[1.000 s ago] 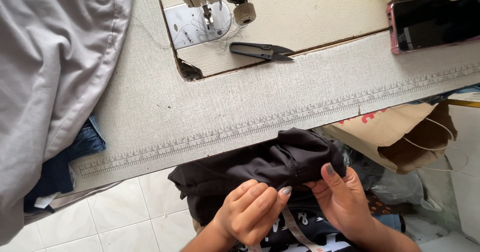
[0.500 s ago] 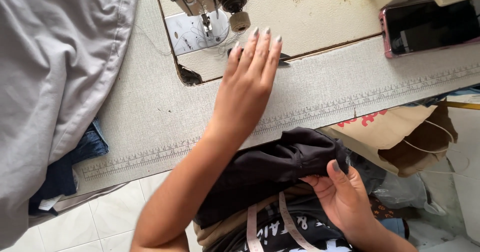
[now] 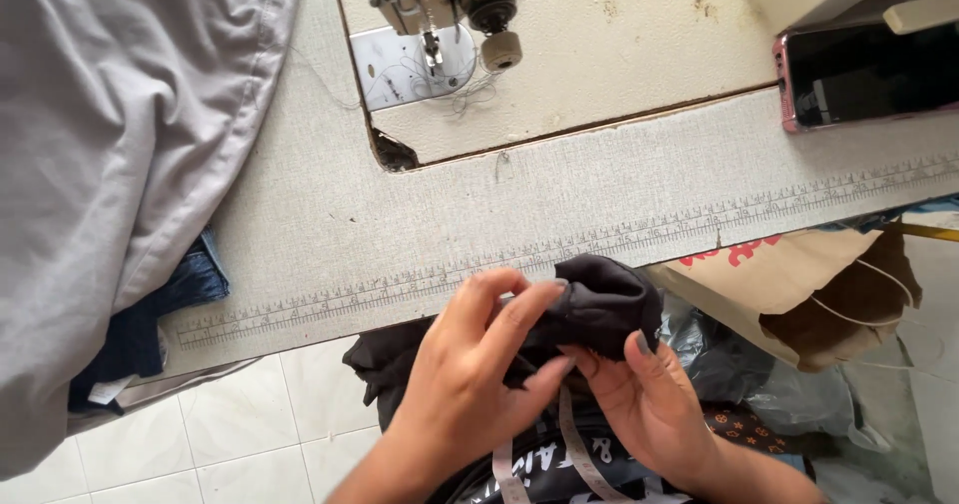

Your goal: Trimming loose threads, inspecting seams, and measuring a black garment at a sewing workstation.

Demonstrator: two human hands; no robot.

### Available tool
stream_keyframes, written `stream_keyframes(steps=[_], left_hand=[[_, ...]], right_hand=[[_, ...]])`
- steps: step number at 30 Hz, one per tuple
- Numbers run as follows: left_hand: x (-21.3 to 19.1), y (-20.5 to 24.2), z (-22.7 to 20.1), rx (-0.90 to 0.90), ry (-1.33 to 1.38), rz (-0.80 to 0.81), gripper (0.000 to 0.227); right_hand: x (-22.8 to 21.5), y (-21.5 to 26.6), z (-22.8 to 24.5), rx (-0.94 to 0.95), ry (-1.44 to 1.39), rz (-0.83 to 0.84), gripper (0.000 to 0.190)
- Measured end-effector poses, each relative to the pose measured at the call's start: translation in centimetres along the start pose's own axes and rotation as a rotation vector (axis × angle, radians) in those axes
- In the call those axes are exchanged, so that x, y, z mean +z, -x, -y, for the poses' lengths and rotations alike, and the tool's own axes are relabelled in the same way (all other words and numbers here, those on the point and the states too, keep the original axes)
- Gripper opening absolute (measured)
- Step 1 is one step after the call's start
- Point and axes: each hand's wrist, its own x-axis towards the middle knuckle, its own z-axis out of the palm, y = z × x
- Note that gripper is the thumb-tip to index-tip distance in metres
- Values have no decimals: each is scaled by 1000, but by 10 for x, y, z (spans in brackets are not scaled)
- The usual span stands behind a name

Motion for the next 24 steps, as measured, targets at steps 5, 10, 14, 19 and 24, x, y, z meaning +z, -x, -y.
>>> stream_keyframes(steps=[5, 10, 14, 19, 24], left_hand=[[15, 36, 23, -4, 391, 56, 45], [-6, 32, 10, 12, 709, 282, 31], [-18, 0, -5, 199, 719, 354, 28], [12, -58, -29, 60, 710, 334, 23], [114, -48, -20, -107, 388, 157, 26]], right_hand=[[-17, 11, 35, -185, 517, 148, 47], [12, 3, 92, -615, 1138, 344, 53], [29, 20, 101, -144, 1159, 615, 42], [-29, 52, 99, -495, 846, 553, 40], [49, 47, 49, -271, -184, -23, 59]])
